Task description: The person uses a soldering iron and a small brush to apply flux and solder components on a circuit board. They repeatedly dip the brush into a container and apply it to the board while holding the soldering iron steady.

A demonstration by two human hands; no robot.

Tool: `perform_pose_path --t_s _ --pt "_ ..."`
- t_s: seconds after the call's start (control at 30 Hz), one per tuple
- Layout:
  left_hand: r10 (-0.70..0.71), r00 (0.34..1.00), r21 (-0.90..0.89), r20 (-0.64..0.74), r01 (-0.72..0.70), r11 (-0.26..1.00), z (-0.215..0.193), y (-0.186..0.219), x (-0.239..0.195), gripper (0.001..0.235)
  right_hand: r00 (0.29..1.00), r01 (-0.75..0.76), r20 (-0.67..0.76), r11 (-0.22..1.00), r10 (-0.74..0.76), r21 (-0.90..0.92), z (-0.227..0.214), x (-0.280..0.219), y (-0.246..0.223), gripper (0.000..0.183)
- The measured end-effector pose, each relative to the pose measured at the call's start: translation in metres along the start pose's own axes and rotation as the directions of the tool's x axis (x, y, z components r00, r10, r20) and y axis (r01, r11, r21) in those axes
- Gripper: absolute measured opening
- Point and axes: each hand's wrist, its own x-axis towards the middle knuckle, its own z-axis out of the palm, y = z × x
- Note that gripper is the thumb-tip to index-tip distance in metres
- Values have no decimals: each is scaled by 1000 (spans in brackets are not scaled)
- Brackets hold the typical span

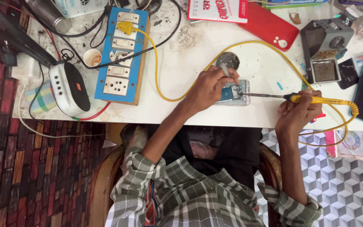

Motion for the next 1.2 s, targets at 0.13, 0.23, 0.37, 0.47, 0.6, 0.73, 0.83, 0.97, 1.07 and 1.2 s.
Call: perform_pose_path --t_s 0.13,0.23,0.37,0.47,0.6,0.73,0.83,0.97,1.07,1.2 --pt "-96 978 -354 -185 25 935 -3 7 -4 20 997 38 -63 998 -35 49 1 -3 1 27" --pt "-230 920 -505 -316 42 862 7 30 -28 14 995 48 -87 998 -44 44 4 -2 -2 27" --pt "-301 904 -421 -304 155 893 16 48 -61 14 995 22 -99 997 -14 78 5 -3 -5 26" --pt "-116 934 -73 -338 96 993 16 45 -66 10 996 6 -93 996 2 87 7 -4 -6 26" --pt "-127 923 -82 -363 104 991 14 37 -63 12 997 14 -82 998 -10 55 8 -5 -9 28" --pt "-216 934 -296 -283 129 946 8 38 -64 13 997 1 -77 998 4 64 11 -6 -13 27" --pt "-207 947 -296 -247 130 946 7 39 -64 17 998 -5 -56 999 7 51 10 -8 -14 26" --pt "-258 920 -295 -296 169 941 9 39 -63 18 1000 -8 -30 1000 9 27 13 -7 -13 26" --pt "-246 929 -251 -278 177 952 11 37 -64 17 999 -7 -47 1000 8 17 11 -6 -11 23" --pt "-78 941 57 -330 102 993 15 34 -62 18 997 -26 -70 999 28 32 9 -3 -8 19"
